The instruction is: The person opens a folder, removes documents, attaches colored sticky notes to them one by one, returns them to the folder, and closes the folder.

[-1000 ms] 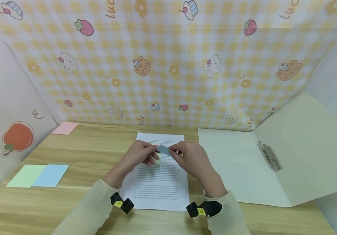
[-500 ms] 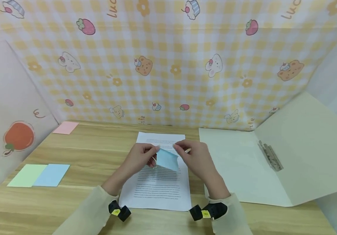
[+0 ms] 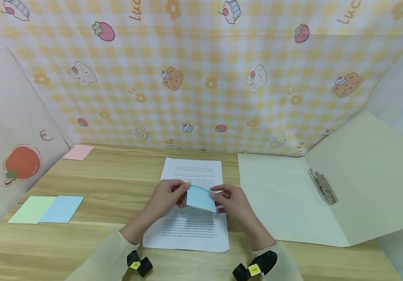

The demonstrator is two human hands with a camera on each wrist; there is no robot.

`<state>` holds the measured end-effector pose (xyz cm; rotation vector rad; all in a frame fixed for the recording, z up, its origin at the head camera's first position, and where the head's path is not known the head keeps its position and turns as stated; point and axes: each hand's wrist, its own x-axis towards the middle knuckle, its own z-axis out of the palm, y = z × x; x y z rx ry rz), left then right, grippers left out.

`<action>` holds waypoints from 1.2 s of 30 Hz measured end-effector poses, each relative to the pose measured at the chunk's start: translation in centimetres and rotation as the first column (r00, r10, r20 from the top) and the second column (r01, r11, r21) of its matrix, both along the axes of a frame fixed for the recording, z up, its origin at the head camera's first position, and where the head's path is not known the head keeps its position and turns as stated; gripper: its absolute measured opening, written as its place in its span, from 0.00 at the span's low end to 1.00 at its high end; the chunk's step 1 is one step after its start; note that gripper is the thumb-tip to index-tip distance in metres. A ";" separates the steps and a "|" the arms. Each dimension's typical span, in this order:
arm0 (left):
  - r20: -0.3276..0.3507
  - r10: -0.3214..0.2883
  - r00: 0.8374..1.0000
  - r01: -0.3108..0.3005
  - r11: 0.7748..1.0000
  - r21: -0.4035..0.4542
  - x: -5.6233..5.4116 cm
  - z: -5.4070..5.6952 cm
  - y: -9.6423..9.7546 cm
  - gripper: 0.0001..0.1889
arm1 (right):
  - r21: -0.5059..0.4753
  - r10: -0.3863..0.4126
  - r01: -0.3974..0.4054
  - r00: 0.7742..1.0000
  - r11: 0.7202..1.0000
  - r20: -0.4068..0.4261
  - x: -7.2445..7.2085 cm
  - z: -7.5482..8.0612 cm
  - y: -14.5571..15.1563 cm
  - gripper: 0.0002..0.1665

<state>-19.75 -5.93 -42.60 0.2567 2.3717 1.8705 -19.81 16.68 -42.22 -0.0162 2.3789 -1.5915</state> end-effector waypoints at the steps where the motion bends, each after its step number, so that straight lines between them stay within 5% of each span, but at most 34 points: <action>1: -0.001 -0.005 1.000 0.005 1.000 -0.012 0.1 -0.1 0.0 0.15 | -0.010 -0.014 0.014 1.000 1.000 0.009 0.1 -0.3 0.0 0.21; 8: -0.020 -0.025 0.999 0.020 0.976 -0.219 0.6 -0.6 0.4 0.12 | -0.034 -0.074 0.074 0.997 0.997 0.001 0.2 -1.8 0.2 0.16; 19: -0.077 -0.008 0.997 -0.033 0.856 -0.516 1.7 0.1 0.8 0.09 | -0.003 -0.086 0.086 0.996 0.996 -0.006 0.3 -2.4 0.3 0.12; 23: -0.157 0.017 0.987 -0.104 0.816 -0.568 1.9 0.8 0.5 0.06 | 0.010 -0.092 0.092 0.996 0.996 -0.005 0.2 -2.7 0.3 0.10; 27: -0.280 -0.018 0.960 -0.161 0.781 -0.603 1.6 1.1 0.2 0.07 | 0.026 -0.090 0.091 0.996 0.996 -0.014 0.1 -3.0 0.3 0.10; 30: -0.299 -0.081 0.951 -0.130 0.772 -0.622 1.3 0.8 -0.1 0.13 | 0.036 -0.085 0.085 0.996 0.996 -0.021 0.1 -3.2 0.3 0.09; 36: -0.189 -0.180 0.965 0.008 0.745 -0.667 1.1 -0.2 -0.5 0.16 | 0.040 -0.091 0.092 0.996 0.995 -0.022 0.1 -3.3 0.2 0.10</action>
